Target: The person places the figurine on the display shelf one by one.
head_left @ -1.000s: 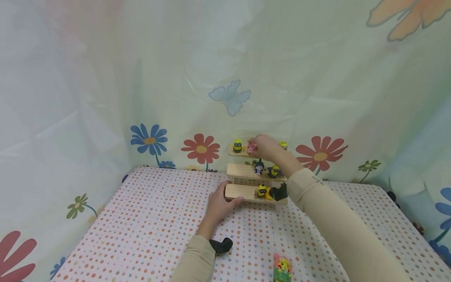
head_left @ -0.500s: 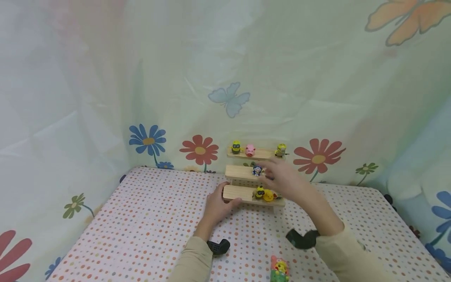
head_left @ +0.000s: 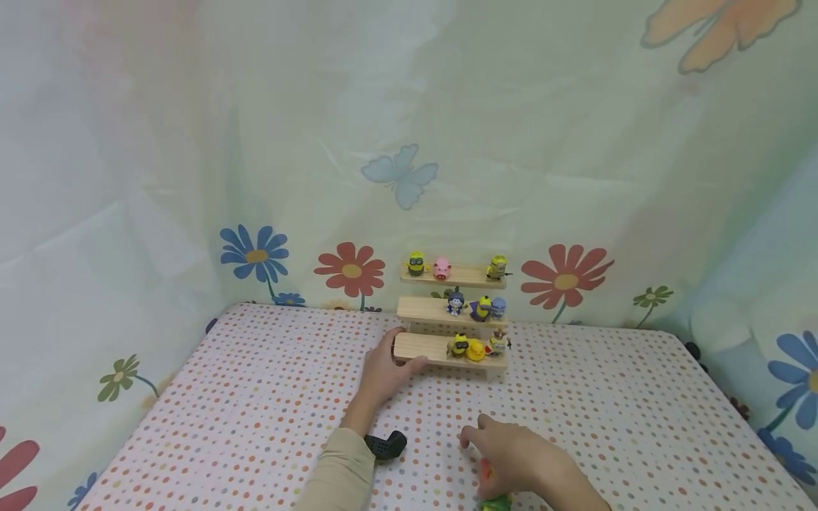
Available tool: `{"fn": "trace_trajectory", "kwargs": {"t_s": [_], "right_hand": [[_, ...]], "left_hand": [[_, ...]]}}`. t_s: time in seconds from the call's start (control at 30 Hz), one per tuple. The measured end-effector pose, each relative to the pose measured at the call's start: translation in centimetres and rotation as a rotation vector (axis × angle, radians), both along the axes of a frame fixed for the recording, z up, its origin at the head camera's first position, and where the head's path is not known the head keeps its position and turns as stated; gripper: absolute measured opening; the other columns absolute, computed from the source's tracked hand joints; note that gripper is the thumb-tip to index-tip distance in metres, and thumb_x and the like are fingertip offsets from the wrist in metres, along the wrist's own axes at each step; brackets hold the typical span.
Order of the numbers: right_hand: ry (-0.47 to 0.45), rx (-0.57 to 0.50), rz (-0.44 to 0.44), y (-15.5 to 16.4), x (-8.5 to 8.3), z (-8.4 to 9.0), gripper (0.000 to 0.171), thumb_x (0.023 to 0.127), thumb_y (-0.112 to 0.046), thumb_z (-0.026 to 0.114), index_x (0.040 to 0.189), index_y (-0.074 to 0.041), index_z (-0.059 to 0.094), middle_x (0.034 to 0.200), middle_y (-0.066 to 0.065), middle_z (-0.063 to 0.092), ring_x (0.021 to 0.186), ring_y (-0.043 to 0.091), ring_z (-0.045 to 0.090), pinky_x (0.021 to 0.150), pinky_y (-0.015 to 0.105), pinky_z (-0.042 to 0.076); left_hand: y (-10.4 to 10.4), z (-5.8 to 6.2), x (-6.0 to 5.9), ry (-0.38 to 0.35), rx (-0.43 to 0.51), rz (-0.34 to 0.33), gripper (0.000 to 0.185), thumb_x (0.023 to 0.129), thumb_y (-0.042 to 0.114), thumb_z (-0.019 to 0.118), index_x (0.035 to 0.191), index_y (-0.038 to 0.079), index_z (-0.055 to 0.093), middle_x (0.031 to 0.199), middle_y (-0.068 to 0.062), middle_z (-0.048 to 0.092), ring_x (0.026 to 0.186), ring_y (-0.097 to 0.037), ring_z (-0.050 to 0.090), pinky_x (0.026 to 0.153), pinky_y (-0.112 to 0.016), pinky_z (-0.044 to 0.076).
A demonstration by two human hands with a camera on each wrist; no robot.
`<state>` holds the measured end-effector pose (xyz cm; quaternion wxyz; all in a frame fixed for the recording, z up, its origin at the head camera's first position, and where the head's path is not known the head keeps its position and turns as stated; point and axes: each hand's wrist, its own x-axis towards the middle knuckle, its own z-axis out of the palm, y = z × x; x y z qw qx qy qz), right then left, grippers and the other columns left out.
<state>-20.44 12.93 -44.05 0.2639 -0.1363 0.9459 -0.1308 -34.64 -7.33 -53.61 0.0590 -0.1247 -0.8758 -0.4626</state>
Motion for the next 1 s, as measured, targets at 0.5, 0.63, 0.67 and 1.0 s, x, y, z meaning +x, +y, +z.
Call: {"fn": "trace_trajectory", "kwargs": {"t_s": [0.5,0.63,0.67,1.0], "right_hand": [[-0.083,0.067,0.039,0.1,0.8,0.5,0.034,0.066,-0.041,0.085,0.093,-0.036,0.064,0.089,-0.009,0.052,0.074,0.011,0.05,0.069,0.039,0.048],[-0.087,0.168,0.051,-0.9,1.3,-0.3,0.041,0.061,-0.041,0.087,0.094,-0.038,0.063,0.093,-0.007,0.052,0.075,0.014,0.05,0.073,0.042,0.051],[-0.075,0.186,0.059,-1.2,1.3,-0.6,0.041,0.06,-0.042,0.087,0.093,-0.038,0.063,0.093,-0.006,0.053,0.075,0.014,0.049,0.073,0.042,0.051],[-0.021,-0.056,0.053,0.5,0.2,-0.9,0.028,0.068,-0.026,0.085,0.081,-0.024,0.06,0.086,-0.007,0.048,0.071,0.008,0.047,0.063,0.027,0.043]], "left_hand": [[-0.3,0.4,-0.3,0.015,0.004,-0.007,0.087,0.076,0.068,0.063,0.144,0.018,0.038,0.13,-0.01,0.058,0.112,-0.026,0.06,0.091,-0.045,0.047],[-0.4,0.3,-0.2,0.01,0.005,-0.004,0.088,0.076,0.068,0.063,0.144,0.019,0.038,0.13,-0.01,0.058,0.112,-0.027,0.06,0.091,-0.046,0.048],[-0.4,0.3,-0.2,0.01,0.005,-0.002,0.088,0.076,0.068,0.064,0.144,0.019,0.038,0.13,-0.01,0.058,0.112,-0.027,0.06,0.091,-0.046,0.048],[-0.1,0.1,0.2,-0.011,0.024,-0.013,0.087,0.077,0.066,0.064,0.144,0.019,0.038,0.13,-0.009,0.058,0.113,-0.025,0.059,0.092,-0.045,0.047]]}}
